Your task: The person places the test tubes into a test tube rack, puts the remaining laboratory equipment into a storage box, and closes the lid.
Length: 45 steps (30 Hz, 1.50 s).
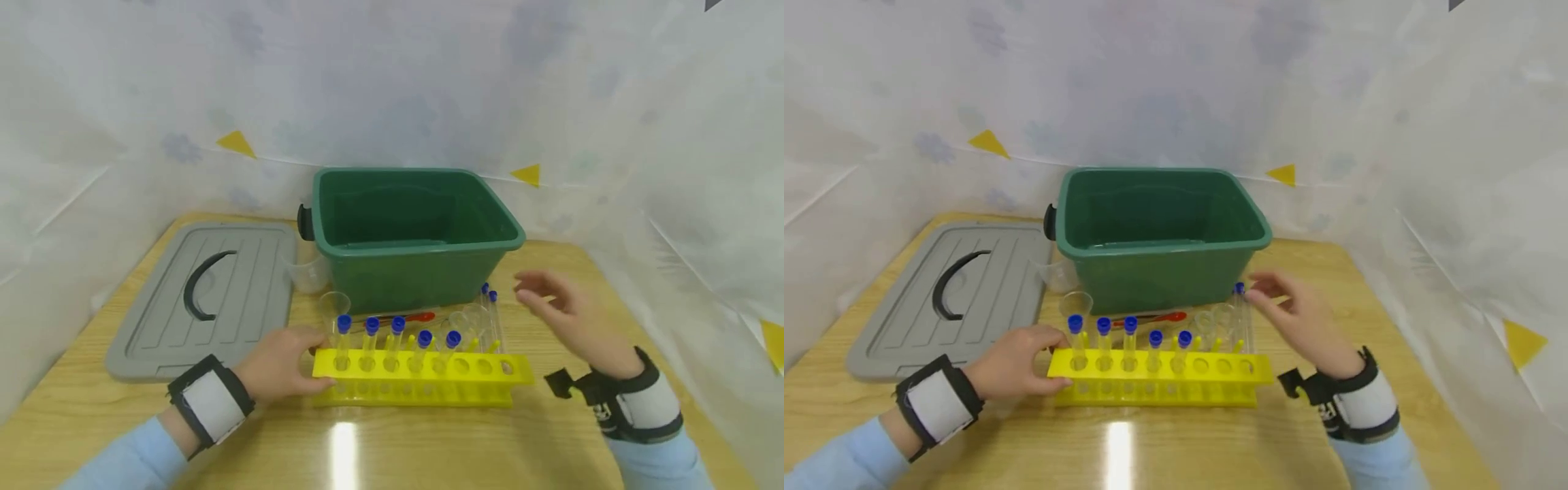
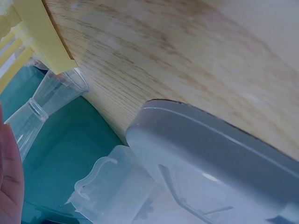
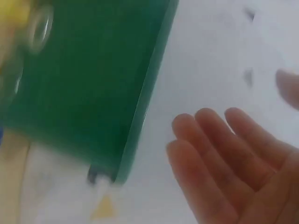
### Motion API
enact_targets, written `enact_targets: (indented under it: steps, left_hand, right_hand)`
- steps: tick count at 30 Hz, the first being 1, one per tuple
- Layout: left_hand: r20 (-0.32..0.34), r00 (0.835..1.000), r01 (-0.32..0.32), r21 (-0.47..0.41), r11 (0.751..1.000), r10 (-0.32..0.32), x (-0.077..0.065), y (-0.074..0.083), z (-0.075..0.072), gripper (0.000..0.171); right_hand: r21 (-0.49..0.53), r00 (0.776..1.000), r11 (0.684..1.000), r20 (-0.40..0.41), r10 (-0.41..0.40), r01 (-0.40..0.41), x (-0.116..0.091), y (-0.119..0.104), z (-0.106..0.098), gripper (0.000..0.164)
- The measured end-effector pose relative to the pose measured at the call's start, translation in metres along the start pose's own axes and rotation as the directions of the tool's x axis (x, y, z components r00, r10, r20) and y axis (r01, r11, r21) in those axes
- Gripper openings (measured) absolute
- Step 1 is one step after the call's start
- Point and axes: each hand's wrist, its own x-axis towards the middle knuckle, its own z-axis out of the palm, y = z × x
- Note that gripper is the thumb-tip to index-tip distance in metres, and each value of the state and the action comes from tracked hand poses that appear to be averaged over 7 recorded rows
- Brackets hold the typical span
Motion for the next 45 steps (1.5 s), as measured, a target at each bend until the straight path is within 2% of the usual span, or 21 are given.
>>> enact_targets:
  steps: [2, 3, 5, 9, 11, 12, 14, 17, 20, 21, 25, 32, 39, 41, 45]
  left_hand:
    - [0.004, 1.0, 0.013, -0.004, 1.0, -0.013, -0.002, -0.002, -0.001, 0.029]
    - [0.008, 1.0, 0.026, -0.003, 1.0, -0.026, -0.003, -0.002, -0.001, 0.029]
    - [0.018, 0.999, 0.047, 0.007, 0.999, -0.047, -0.005, -0.003, -0.001, 0.029]
    - [0.03, 0.997, 0.073, 0.021, 0.997, -0.073, -0.007, -0.003, -0.001, 0.029]
    - [0.029, 0.996, 0.078, 0.022, 0.997, -0.079, -0.006, -0.003, 0.0, 0.029]
    - [0.025, 0.996, 0.08, 0.023, 0.997, -0.08, -0.006, -0.002, 0.0, 0.029]
    - [0.021, 0.996, 0.082, 0.032, 0.996, -0.083, -0.004, -0.001, 0.0, 0.029]
    - [0.028, 0.997, 0.068, 0.04, 0.997, -0.069, 0.0, 0.001, 0.001, 0.03]
    - [0.037, 0.998, 0.049, 0.039, 0.998, -0.051, 0.004, 0.005, 0.002, 0.032]
    - [0.04, 0.998, 0.044, 0.034, 0.998, -0.046, 0.005, 0.005, 0.001, 0.032]
    - [0.04, 0.998, 0.041, 0.026, 0.999, -0.042, 0.009, 0.007, -0.002, 0.032]
    - [0.046, 0.999, 0.021, 0.016, 1.0, -0.022, 0.008, 0.009, -0.001, 0.031]
    - [0.05, 0.998, 0.046, 0.007, 0.999, -0.046, 0.006, 0.008, 0.0, 0.031]
    - [0.048, 0.998, 0.046, 0.001, 0.999, -0.046, 0.005, 0.007, -0.001, 0.031]
    - [0.046, 0.997, 0.063, 0.003, 0.998, -0.063, 0.002, 0.004, -0.003, 0.03]
  right_hand:
    - [-0.061, 0.998, 0.996, -0.02, 0.056, -0.057, 0.015, 0.019, -0.015, 0.036]
    - [-0.1, 0.996, 0.991, -0.002, 0.092, -0.092, 0.022, 0.029, -0.018, 0.039]
    - [-0.154, 0.982, 0.976, 0.085, 0.166, -0.152, 0.038, 0.051, -0.017, 0.046]
    - [-0.31, 0.917, 0.931, 0.279, 0.284, -0.194, 0.066, 0.09, 0.007, 0.055]
    - [-0.354, 0.893, 0.916, 0.325, 0.311, -0.19, 0.078, 0.105, 0.022, 0.057]
    - [-0.38, 0.889, 0.907, 0.332, 0.316, -0.18, 0.083, 0.112, 0.028, 0.058]
    - [-0.408, 0.873, 0.892, 0.343, 0.346, -0.193, 0.089, 0.126, 0.04, 0.06]
    - [-0.42, 0.834, 0.874, 0.367, 0.412, -0.247, 0.092, 0.145, 0.052, 0.063]
    - [-0.375, 0.79, 0.867, 0.394, 0.47, -0.329, 0.091, 0.157, 0.056, 0.063]
    - [-0.356, 0.786, 0.868, 0.395, 0.476, -0.347, 0.09, 0.159, 0.056, 0.062]
    - [-0.284, 0.789, 0.875, 0.384, 0.479, -0.392, 0.09, 0.161, 0.055, 0.06]
    - [-0.273, 0.809, 0.873, 0.339, 0.48, -0.403, 0.088, 0.167, 0.057, 0.056]
    - [-0.188, 0.819, 0.87, 0.294, 0.493, -0.456, 0.084, 0.165, 0.049, 0.054]
    - [-0.151, 0.829, 0.872, 0.271, 0.489, -0.465, 0.083, 0.162, 0.042, 0.055]
    - [-0.083, 0.87, 0.892, 0.2, 0.452, -0.444, 0.075, 0.15, 0.026, 0.058]
